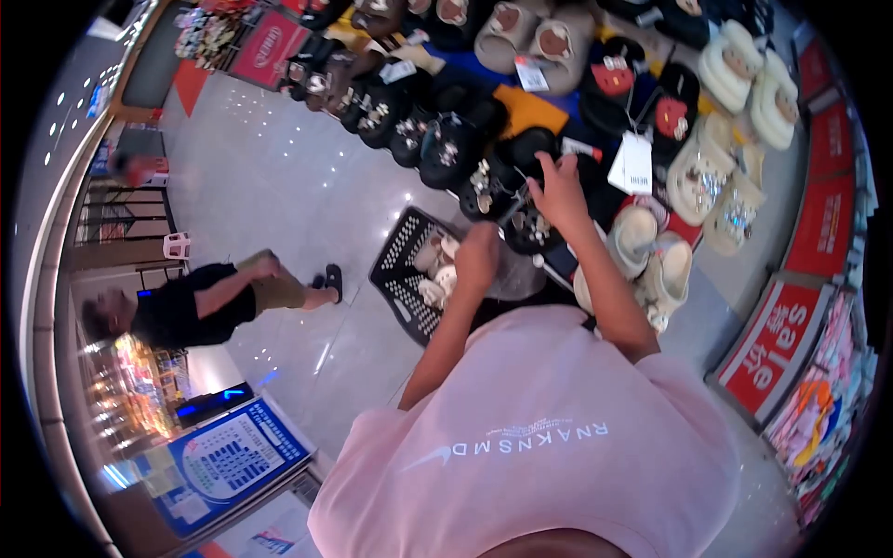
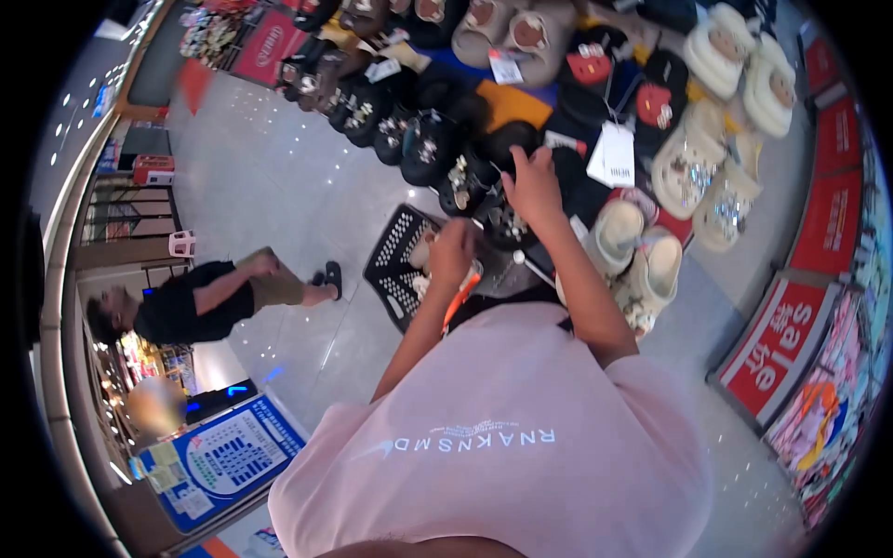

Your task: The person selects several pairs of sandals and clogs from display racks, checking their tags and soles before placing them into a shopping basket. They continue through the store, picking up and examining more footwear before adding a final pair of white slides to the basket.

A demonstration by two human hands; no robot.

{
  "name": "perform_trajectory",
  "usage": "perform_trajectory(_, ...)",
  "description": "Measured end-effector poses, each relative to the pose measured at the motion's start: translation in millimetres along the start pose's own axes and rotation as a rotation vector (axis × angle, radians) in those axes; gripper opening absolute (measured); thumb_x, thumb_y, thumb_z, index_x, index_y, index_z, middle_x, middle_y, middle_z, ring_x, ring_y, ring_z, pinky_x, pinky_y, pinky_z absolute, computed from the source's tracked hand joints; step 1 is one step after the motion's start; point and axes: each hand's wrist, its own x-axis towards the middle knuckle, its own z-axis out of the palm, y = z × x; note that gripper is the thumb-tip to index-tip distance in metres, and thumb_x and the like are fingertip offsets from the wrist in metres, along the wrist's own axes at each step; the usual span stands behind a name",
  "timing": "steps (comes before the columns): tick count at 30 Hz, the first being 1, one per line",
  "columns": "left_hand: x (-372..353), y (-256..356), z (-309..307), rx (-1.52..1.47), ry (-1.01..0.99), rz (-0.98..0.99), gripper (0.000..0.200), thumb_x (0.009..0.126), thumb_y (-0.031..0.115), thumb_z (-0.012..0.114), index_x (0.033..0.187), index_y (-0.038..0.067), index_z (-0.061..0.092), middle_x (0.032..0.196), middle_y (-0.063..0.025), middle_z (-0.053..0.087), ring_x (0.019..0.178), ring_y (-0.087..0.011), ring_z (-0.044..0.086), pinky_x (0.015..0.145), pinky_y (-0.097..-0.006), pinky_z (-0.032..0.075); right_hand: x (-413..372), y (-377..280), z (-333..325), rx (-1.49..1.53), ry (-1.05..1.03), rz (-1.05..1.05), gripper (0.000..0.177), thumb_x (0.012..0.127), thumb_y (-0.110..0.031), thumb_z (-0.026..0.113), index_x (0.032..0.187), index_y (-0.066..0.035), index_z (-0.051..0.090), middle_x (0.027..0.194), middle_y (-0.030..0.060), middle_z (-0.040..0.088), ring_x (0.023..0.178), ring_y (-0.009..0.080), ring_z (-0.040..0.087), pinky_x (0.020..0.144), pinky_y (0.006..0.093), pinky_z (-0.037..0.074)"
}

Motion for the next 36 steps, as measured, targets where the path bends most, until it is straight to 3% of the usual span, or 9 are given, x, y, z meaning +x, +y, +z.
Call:
perform_trajectory(6, -20.5, 13.5, 12.0, 0.069, -0.081, 0.179, 0.019, 0.084, 0.010, 0.055, 0.102, 0.006, 0.057, 0.109, -0.0124, 0.063, 0.091, -0.0338, 0.065, 0.074, -0.0429, 0.054, 23.3, -27.9, 23.3, -0.356, -0.351, 0.024, 0.061, 0.091, -0.055, 0.056, 0.136, -0.014, 0.054, 0.147, 0.0280, 0.032, 0.119, 0.0576, 0.044, 0.099, 0.0574, 0.039)
perform_trajectory(16, -23.2, 15.2, 8.5, -0.206, -0.077, 0.146, 0.040, 0.082, 0.008, 0.068, 0.121, 0.001, 0.062, 0.126, -0.0175, 0.057, 0.106, -0.0358, 0.061, 0.091, -0.0415, 0.051, 15.3, -44.4, 22.2, -0.308, -0.419, 0.220, 0.054, 0.090, -0.046, 0.063, 0.137, -0.022, 0.050, 0.142, 0.0273, 0.030, 0.100, 0.0501, 0.062, 0.085, 0.0482, 0.054)
perform_trajectory(20, -29.5, 11.5, 8.4, -0.234, -0.079, 0.166, 0.055, 0.081, 0.013, 0.071, 0.133, 0.003, 0.054, 0.136, -0.0187, 0.051, 0.116, -0.0367, 0.057, 0.100, -0.0415, 0.047, 34.4, -29.3, 26.7, -0.247, -0.566, 0.213, 0.053, 0.090, -0.049, 0.061, 0.132, -0.018, 0.052, 0.127, 0.0236, 0.059, 0.108, 0.0413, 0.063, 0.088, 0.0490, 0.052)
perform_trajectory(21, -31.4, 12.4, 9.7, -0.256, -0.067, 0.148, 0.056, 0.081, 0.014, 0.072, 0.133, 0.003, 0.054, 0.137, -0.0191, 0.051, 0.117, -0.0365, 0.057, 0.101, -0.0415, 0.046, 33.7, -23.8, 28.4, -0.228, -0.473, 0.130, 0.050, 0.089, -0.049, 0.063, 0.123, -0.013, 0.057, 0.111, 0.0203, 0.068, 0.107, 0.0393, 0.063, 0.088, 0.0482, 0.051)
perform_trajectory(25, -36.6, 4.2, 17.9, -0.440, 0.052, 0.158, 0.055, 0.083, 0.019, 0.074, 0.132, 0.003, 0.055, 0.132, -0.0194, 0.056, 0.114, -0.0330, 0.059, 0.099, -0.0395, 0.047, 25.9, -17.0, 27.5, -0.220, -0.377, 0.086, 0.046, 0.088, -0.044, 0.067, 0.118, -0.009, 0.061, 0.109, 0.0213, 0.067, 0.104, 0.0407, 0.063, 0.086, 0.0471, 0.051)
perform_trajectory(29, -42.7, -22.6, 23.7, -0.971, -0.121, -0.442, 0.044, 0.091, 0.023, 0.070, 0.131, 0.008, 0.056, 0.119, -0.0067, 0.063, 0.103, -0.0168, 0.063, 0.081, -0.0337, 0.054, 12.6, -13.3, 16.4, -0.144, -0.279, 0.025, 0.046, 0.083, -0.040, 0.073, 0.112, -0.005, 0.063, 0.096, 0.0203, 0.070, 0.096, 0.0351, 0.067, 0.080, 0.0419, 0.052)
perform_trajectory(32, -57.0, -44.5, 17.4, -1.193, 0.100, -0.681, 0.037, 0.091, 0.028, 0.070, 0.121, 0.006, 0.062, 0.110, -0.0061, 0.064, 0.100, -0.0156, 0.063, 0.076, -0.0273, 0.053, -5.5, -36.9, -13.2, 0.065, -0.284, 0.099, 0.045, 0.081, -0.035, 0.077, 0.107, -0.001, 0.063, 0.081, 0.0183, 0.068, 0.082, 0.0258, 0.069, 0.073, 0.0343, 0.051)
perform_trajectory(33, -62.0, -47.7, 9.3, -1.254, 0.119, -0.725, 0.040, 0.093, 0.034, 0.067, 0.124, 0.010, 0.060, 0.115, -0.0048, 0.063, 0.100, -0.0158, 0.063, 0.075, -0.0306, 0.052, -14.1, -53.5, -29.6, 0.158, -0.281, 0.120, 0.038, 0.082, -0.027, 0.077, 0.102, 0.001, 0.063, 0.078, 0.0106, 0.064, 0.078, 0.0146, 0.064, 0.071, 0.0278, 0.048)
perform_trajectory(36, -69.6, -59.0, -14.2, -1.442, 0.063, -0.728, 0.057, 0.095, 0.057, 0.053, 0.135, 0.017, 0.051, 0.128, -0.0019, 0.058, 0.114, -0.0166, 0.057, 0.086, -0.0406, 0.047, -29.2, -62.9, -51.8, 0.430, -0.237, -0.084, 0.034, 0.083, -0.022, 0.076, 0.103, 0.003, 0.063, 0.083, 0.0019, 0.062, 0.078, 0.0105, 0.058, 0.072, 0.0254, 0.046)
